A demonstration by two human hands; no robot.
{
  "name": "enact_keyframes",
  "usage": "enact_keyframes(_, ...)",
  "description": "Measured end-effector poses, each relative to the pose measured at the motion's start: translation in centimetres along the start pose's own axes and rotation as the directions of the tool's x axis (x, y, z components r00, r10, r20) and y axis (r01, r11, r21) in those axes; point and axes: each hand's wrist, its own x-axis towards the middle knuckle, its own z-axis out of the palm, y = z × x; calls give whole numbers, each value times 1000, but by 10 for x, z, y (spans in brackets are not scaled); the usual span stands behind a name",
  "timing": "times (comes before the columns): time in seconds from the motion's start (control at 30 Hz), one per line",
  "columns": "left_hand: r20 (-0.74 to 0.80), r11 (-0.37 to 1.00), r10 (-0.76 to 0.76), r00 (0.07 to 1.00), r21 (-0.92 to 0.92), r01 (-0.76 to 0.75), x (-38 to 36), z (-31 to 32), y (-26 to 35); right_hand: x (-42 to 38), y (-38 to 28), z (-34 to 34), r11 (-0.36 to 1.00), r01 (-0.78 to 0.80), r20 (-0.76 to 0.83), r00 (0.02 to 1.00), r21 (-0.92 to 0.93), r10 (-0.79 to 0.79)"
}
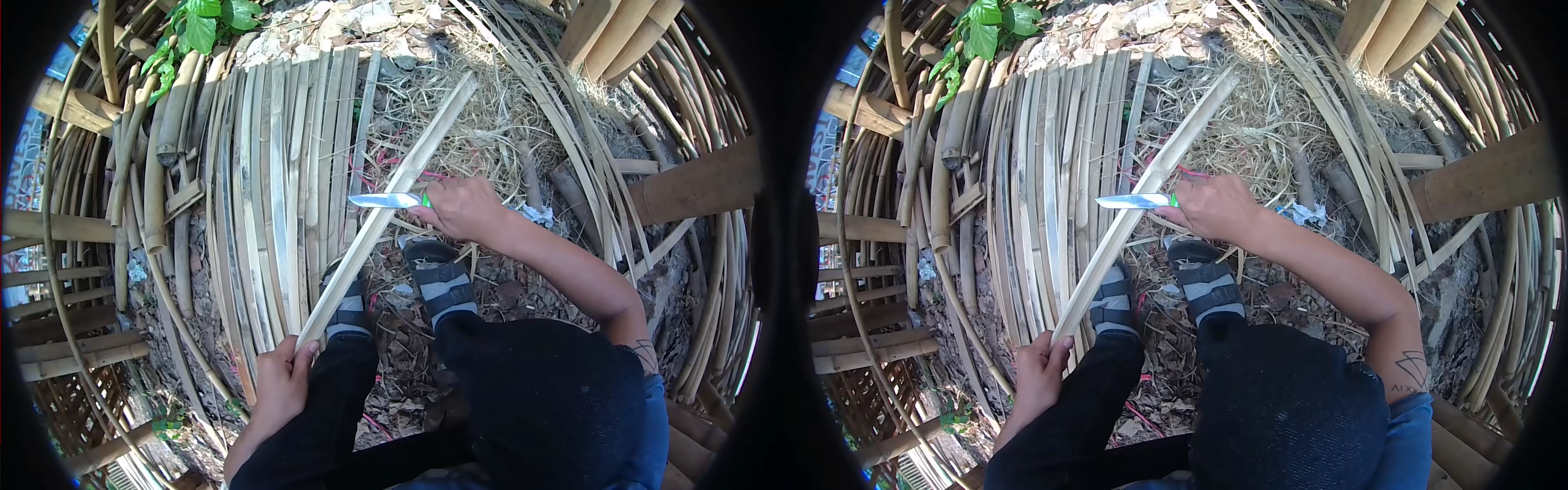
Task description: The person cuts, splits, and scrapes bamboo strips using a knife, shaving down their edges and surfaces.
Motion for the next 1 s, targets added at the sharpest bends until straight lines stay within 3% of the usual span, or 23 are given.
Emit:
enact_keyframes(0.3,62,1000,-29,998,-8,30,-1,0,5,-8,13,-4,998,44,28,999,-53,-43)
enact_keyframes(0.57,92,996,-84,992,-28,87,-2,-2,0,-16,27,-11,991,-14,91,995,-130,26)
enact_keyframes(0.67,84,997,-58,995,-51,62,-1,-1,-1,-13,26,-1,991,-29,44,998,-128,35)
enact_keyframes(0.7,84,997,-57,995,-51,61,1,0,-3,-13,23,7,976,-175,88,982,127,165)
enact_keyframes(0.73,74,997,-60,995,-47,64,2,0,-8,-13,19,12,874,-320,164,947,367,278)
enact_keyframes(0.77,63,997,-64,996,-43,67,1,0,-10,-14,16,15,872,-321,164,946,369,279)
enact_keyframes(0.8,62,997,-61,996,-45,64,2,0,-10,-12,15,13,410,-631,541,775,658,326)
enact_keyframes(0.83,62,995,-73,995,-68,77,2,1,-10,-12,10,12,-193,-801,823,556,567,112)
enact_keyframes(0.87,62,991,-87,994,-92,93,1,1,-10,-12,-2,11,-40,-781,772,607,624,191)
enact_keyframes(0.9,62,991,-87,994,-93,92,1,3,-9,-11,-13,8,-38,-781,772,606,623,192)
enact_keyframes(0.93,48,994,-74,996,-82,77,2,3,-9,-9,-24,4,318,-658,581,753,683,309)
enact_keyframes(0.97,34,996,-60,998,-71,62,2,3,-8,-6,-33,-1,643,-476,346,879,600,328)
enact_keyframes(1.0,34,996,-57,998,-70,60,3,3,-7,-3,-40,-10,770,-413,328,903,486,277)
